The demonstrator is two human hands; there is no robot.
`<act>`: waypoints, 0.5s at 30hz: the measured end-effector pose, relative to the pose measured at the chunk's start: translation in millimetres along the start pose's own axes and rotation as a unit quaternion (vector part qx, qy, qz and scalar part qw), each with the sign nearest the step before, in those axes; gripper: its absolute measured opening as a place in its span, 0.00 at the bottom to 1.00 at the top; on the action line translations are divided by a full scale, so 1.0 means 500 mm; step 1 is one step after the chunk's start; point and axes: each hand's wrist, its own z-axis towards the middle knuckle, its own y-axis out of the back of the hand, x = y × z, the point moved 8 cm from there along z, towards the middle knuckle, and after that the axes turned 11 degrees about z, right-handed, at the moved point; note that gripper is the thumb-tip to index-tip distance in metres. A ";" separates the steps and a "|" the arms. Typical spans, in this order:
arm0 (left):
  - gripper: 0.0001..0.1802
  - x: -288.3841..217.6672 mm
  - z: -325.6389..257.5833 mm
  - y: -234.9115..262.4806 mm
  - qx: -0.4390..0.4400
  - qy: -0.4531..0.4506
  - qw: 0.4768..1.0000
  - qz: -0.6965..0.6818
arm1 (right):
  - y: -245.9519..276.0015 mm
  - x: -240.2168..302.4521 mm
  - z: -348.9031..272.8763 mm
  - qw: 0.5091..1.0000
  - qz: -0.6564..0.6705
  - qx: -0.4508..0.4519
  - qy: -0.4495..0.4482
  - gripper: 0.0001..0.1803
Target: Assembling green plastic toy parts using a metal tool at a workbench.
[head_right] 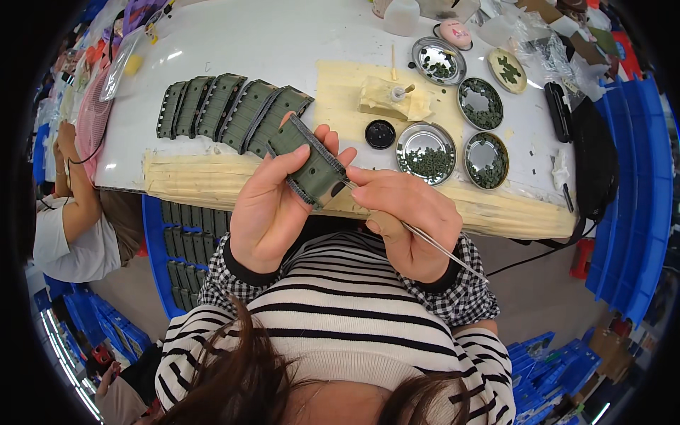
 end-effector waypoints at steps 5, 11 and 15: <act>0.32 0.001 0.001 0.002 -0.002 -0.003 1.000 0.000 | -0.003 0.004 0.000 1.000 -0.015 0.010 0.007 0.12; 0.32 0.003 0.003 0.001 -0.012 -0.009 1.000 -0.003 | -0.008 0.010 0.002 0.999 -0.038 0.031 0.015 0.15; 0.32 0.005 0.002 0.001 -0.011 -0.013 1.000 -0.011 | -0.014 0.018 0.001 0.996 -0.060 0.054 0.029 0.16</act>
